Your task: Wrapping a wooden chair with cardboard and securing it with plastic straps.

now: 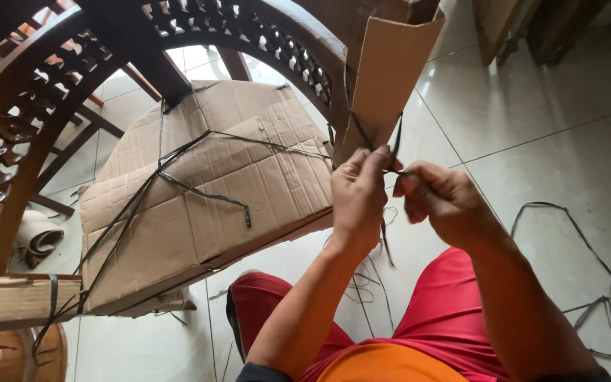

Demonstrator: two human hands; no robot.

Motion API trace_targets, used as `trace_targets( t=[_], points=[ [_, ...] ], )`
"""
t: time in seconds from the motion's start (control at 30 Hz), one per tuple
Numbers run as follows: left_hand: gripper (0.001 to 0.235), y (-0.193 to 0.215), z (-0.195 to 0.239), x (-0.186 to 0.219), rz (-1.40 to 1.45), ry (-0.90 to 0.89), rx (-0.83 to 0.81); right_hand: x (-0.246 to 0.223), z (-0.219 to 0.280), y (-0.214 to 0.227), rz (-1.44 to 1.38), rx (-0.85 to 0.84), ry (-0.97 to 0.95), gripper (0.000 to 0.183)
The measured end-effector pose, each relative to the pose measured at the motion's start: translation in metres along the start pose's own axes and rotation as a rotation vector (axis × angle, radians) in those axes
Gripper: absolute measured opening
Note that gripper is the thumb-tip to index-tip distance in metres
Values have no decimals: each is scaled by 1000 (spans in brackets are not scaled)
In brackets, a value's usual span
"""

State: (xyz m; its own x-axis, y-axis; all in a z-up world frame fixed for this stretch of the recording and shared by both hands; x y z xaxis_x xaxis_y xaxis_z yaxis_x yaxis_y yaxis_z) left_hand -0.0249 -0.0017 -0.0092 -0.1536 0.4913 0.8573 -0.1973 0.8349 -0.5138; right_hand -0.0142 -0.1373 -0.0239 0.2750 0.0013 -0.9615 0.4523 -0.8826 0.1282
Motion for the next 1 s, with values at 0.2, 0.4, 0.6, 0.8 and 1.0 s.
trace_targets(
  t=[0.2,0.4,0.6,0.8,1.0],
  points=[
    [17,-8,3,3,179,268,-14,6,-21,3,-241,100,17,32],
    [18,-1,6,-9,166,303,7,16,-45,6,-197,164,64,21],
    [15,-6,15,-4,133,259,-64,61,-59,16,-313,144,110,18],
    [4,-5,28,11,-177,-364,21,-37,-17,14,354,514,393,10],
    [4,-9,24,4,-156,-482,-103,-27,-25,5,296,266,321,9]
  ],
)
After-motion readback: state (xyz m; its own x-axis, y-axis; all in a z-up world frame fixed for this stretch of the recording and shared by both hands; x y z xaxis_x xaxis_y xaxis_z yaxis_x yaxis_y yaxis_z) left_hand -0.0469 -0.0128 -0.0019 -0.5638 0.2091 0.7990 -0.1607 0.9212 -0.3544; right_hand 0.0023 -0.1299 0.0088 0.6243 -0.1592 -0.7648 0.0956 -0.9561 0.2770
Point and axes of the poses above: each hand's wrist, its own z-axis away from the middle knuckle, its own y-axis out of the back of the hand, x = y × z, the point moved 4 cm from there along -z, towards the middle knuckle, and after that the axes turned 5 degrees about -x, right-handed, at the moved point
